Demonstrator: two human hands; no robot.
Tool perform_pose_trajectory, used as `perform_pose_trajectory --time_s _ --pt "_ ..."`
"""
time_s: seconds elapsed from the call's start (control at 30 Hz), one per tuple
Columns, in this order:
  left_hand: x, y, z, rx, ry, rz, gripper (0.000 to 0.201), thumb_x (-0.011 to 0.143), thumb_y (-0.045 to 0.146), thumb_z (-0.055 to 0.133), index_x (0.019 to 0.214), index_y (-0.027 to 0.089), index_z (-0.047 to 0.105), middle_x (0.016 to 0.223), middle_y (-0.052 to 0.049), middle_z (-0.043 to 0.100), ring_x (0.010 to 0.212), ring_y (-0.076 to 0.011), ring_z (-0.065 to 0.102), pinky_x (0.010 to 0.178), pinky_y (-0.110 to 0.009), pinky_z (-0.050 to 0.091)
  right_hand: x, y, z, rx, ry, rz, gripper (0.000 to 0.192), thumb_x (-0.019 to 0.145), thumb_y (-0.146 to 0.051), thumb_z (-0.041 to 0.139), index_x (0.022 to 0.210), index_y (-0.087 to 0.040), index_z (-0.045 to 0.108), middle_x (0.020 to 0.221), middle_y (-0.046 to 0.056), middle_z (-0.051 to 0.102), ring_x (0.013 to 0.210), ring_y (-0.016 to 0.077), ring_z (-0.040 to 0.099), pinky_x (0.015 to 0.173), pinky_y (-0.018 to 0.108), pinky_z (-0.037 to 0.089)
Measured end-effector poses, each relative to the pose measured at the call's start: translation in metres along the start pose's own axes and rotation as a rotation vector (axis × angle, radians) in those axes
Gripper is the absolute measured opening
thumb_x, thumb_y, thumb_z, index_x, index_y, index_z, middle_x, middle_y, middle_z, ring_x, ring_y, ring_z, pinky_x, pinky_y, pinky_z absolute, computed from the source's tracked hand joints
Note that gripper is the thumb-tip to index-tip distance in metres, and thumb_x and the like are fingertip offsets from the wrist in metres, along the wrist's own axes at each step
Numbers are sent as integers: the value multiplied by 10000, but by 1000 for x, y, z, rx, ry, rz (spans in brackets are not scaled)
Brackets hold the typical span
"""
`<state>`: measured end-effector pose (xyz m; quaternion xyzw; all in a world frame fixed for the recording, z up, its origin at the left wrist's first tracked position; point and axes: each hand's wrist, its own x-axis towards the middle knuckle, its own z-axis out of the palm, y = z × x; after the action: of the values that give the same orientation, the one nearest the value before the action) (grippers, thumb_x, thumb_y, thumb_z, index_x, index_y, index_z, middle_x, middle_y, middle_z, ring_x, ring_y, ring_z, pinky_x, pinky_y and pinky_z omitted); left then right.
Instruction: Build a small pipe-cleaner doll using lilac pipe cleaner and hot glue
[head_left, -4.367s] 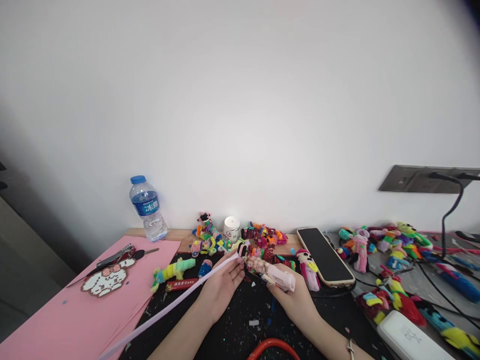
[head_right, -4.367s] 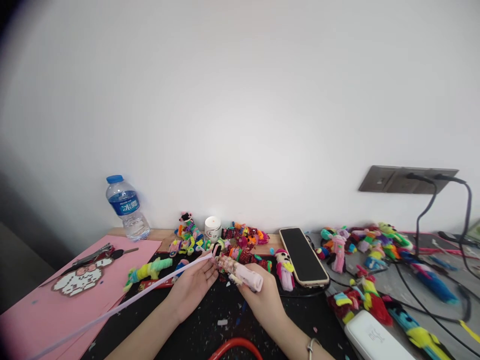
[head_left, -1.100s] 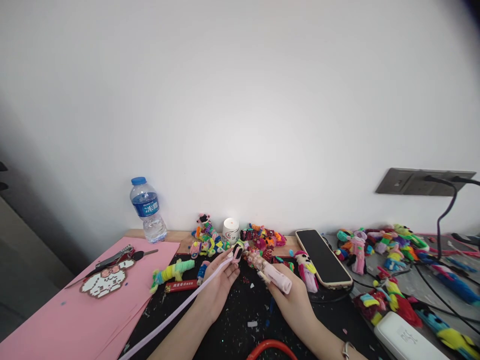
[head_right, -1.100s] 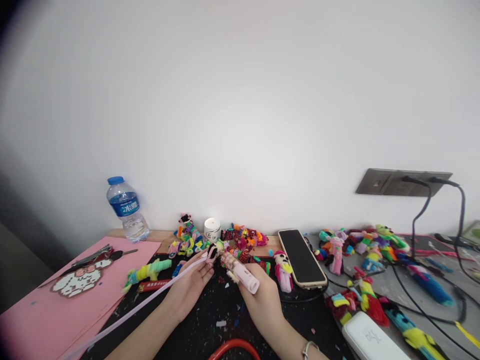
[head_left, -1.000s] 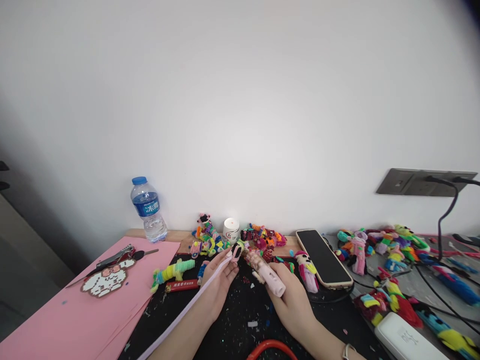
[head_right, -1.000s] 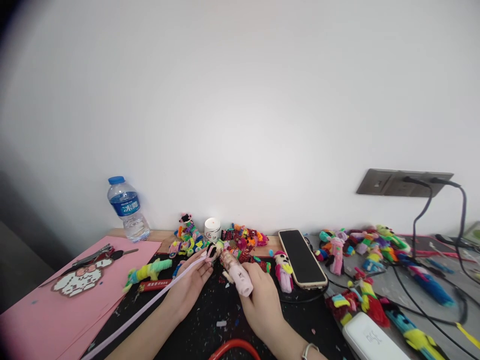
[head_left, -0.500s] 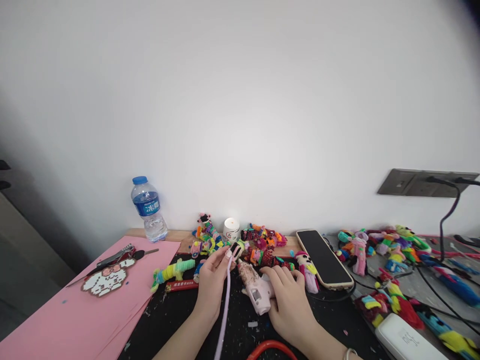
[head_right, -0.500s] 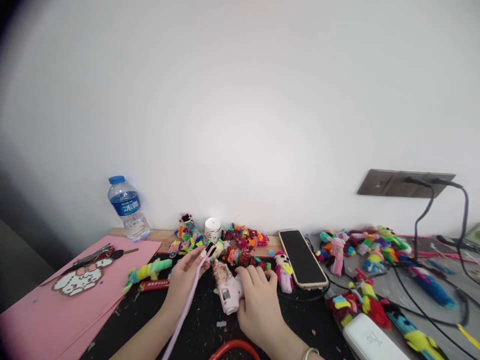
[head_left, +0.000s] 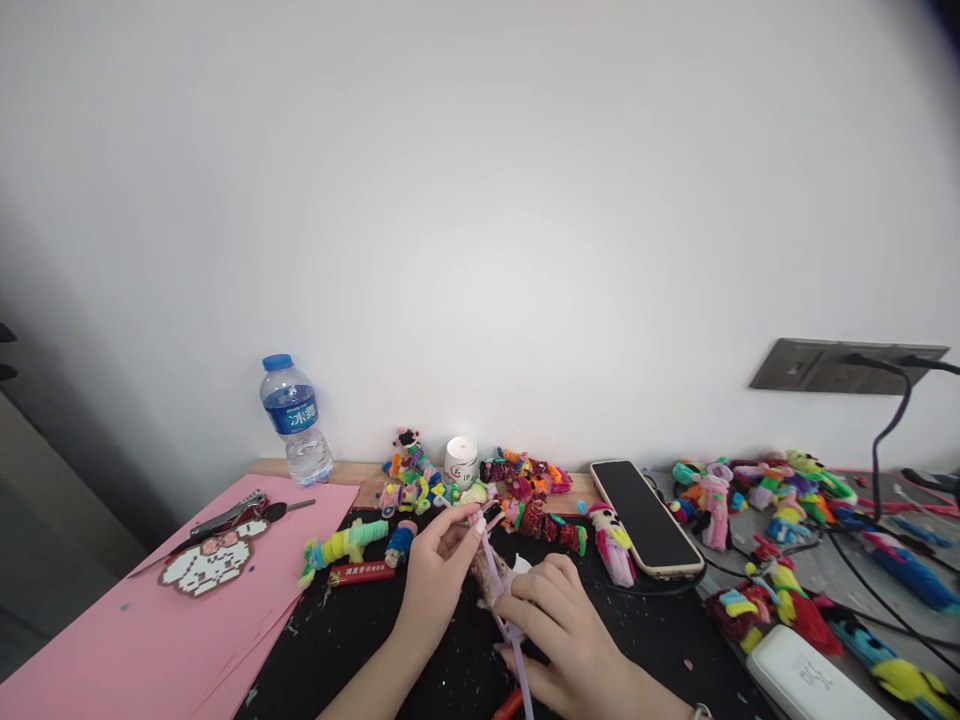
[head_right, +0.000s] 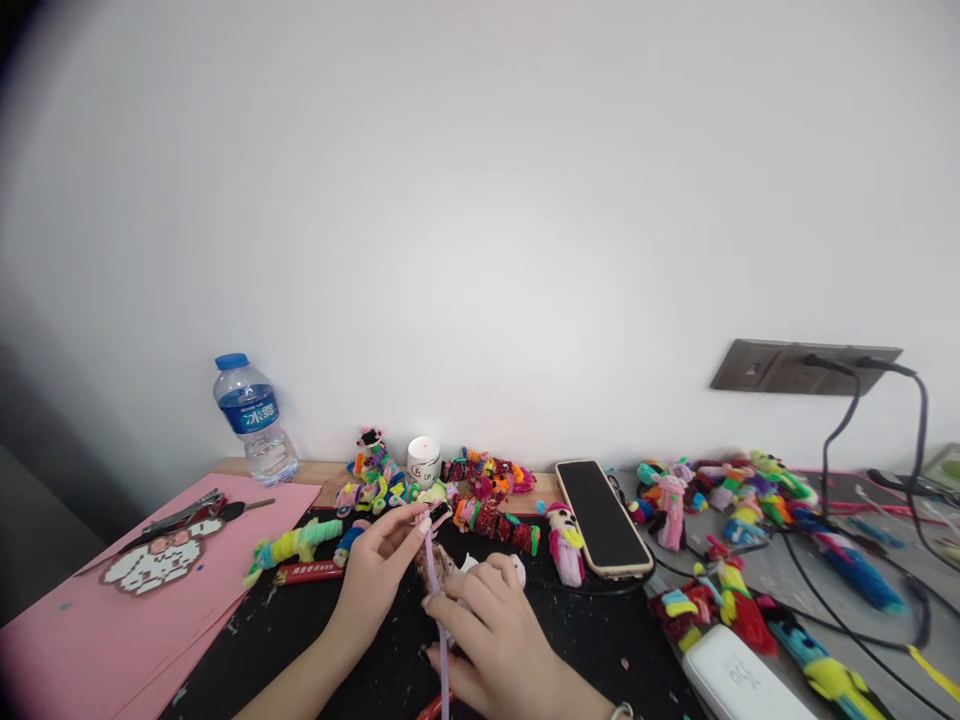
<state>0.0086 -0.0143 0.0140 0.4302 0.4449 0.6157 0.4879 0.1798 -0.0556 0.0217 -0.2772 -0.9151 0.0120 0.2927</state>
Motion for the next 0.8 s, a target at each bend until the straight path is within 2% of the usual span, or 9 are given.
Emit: perform_pose_trajectory --time_s 0.13,0.27,0.4,0.5,0.57,0.67,0.8 --pt "1 2 1 -91 3 -59 228 659 250 732 862 148 720 914 -98 729 842 -205 651 741 -252 497 -1 3 3 19 96 -19 338 813 -83 488 1137 -179 510 974 86 618 826 207 545 740 379 420" --pt "2 0 -1 -131 25 -74 244 675 269 727 888 151 711 944 -89 714 880 -203 635 758 -254 490 -4 7 12 2 255 21 444 848 -10 437 1245 -206 454 940 71 624 771 180 543 684 338 429" --pt "3 0 -4 -216 19 -79 251 684 272 729 899 145 706 888 -73 703 810 -169 620 706 -232 491 -9 11 18 25 237 30 520 882 -46 443 1366 -206 344 989 82 615 806 195 544 708 360 429" --pt "3 4 -4 -340 -1 -117 239 654 241 755 866 140 709 818 -48 692 717 -134 605 648 -215 492 -11 11 18 -1 233 59 526 889 -45 429 1381 -198 321 965 84 617 792 194 540 702 362 425" --pt "3 7 -3 -425 -30 -169 237 629 221 773 842 139 711 798 -36 687 679 -121 602 628 -214 495 -11 11 17 -8 250 90 467 885 -39 412 1325 -195 392 914 73 617 761 186 541 688 351 426" --pt "1 10 -2 -522 -93 -270 240 597 205 794 814 148 708 776 -20 681 628 -103 604 606 -211 494 -10 10 16 5 278 136 323 870 -32 387 1114 -194 524 840 53 604 723 177 543 665 333 426" --pt "-2 11 -3 -580 -182 -366 263 602 211 794 843 167 701 734 -11 674 581 -91 596 555 -191 472 -8 10 14 11 309 204 242 861 -25 356 921 -200 512 791 37 577 713 178 533 655 325 426"
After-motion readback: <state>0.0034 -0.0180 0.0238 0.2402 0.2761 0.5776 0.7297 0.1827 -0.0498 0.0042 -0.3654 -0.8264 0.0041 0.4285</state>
